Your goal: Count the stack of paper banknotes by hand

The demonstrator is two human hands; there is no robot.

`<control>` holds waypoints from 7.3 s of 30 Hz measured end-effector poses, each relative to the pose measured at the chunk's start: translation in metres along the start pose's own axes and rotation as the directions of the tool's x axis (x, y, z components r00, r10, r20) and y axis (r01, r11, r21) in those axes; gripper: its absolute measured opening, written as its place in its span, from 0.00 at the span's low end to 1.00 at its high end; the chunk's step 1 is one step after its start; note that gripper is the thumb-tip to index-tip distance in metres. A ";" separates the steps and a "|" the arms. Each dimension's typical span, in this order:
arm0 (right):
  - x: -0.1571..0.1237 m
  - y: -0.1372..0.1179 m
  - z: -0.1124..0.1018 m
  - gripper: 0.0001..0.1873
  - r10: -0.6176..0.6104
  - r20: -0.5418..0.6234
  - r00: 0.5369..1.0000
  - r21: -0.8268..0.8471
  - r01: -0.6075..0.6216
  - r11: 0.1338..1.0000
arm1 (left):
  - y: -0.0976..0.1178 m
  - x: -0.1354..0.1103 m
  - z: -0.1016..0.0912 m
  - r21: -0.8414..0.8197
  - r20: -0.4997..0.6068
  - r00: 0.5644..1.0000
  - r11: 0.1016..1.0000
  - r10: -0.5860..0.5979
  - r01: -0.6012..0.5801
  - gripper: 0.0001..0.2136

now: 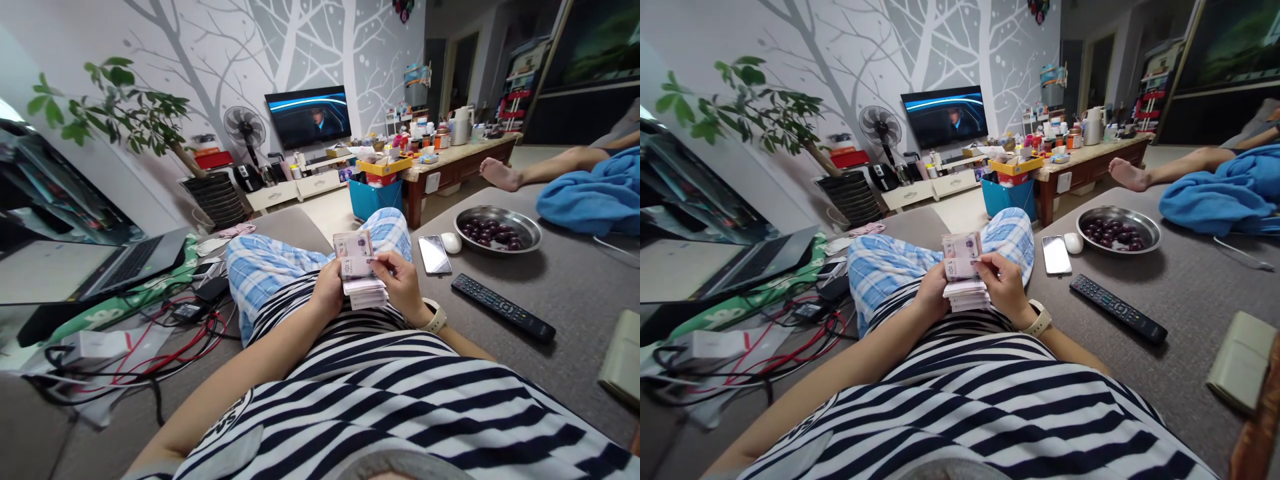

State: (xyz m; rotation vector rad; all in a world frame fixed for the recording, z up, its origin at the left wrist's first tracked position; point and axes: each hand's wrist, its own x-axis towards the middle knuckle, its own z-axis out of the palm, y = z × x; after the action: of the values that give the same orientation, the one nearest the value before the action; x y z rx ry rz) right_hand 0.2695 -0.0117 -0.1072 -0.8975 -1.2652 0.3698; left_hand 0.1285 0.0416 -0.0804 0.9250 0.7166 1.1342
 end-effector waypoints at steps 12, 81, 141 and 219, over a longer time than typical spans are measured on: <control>0.000 -0.001 -0.002 0.17 0.049 0.054 0.997 0.024 -0.050 0.998 | -0.001 -0.002 0.001 -0.016 -0.003 1.000 1.000 -0.025 0.024 0.15; 0.003 0.001 -0.001 0.17 0.109 0.031 0.994 0.152 -0.112 0.982 | -0.004 0.003 -0.005 0.089 -0.002 0.999 0.995 0.046 -0.045 0.12; 0.004 -0.002 -0.001 0.21 0.106 0.022 0.994 0.121 -0.108 0.987 | -0.002 0.000 -0.002 0.088 -0.024 0.998 0.994 0.065 -0.063 0.11; 0.007 0.010 0.000 0.26 0.202 0.008 0.979 0.113 -0.202 0.973 | 0.002 -0.007 0.003 0.062 0.003 1.000 0.998 0.004 -0.004 0.12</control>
State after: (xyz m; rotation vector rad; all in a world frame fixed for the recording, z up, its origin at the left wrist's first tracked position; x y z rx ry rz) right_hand 0.2735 -0.0003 -0.1098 -0.9313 -1.1412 0.5954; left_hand 0.1282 0.0347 -0.0767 0.9804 0.7515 1.1198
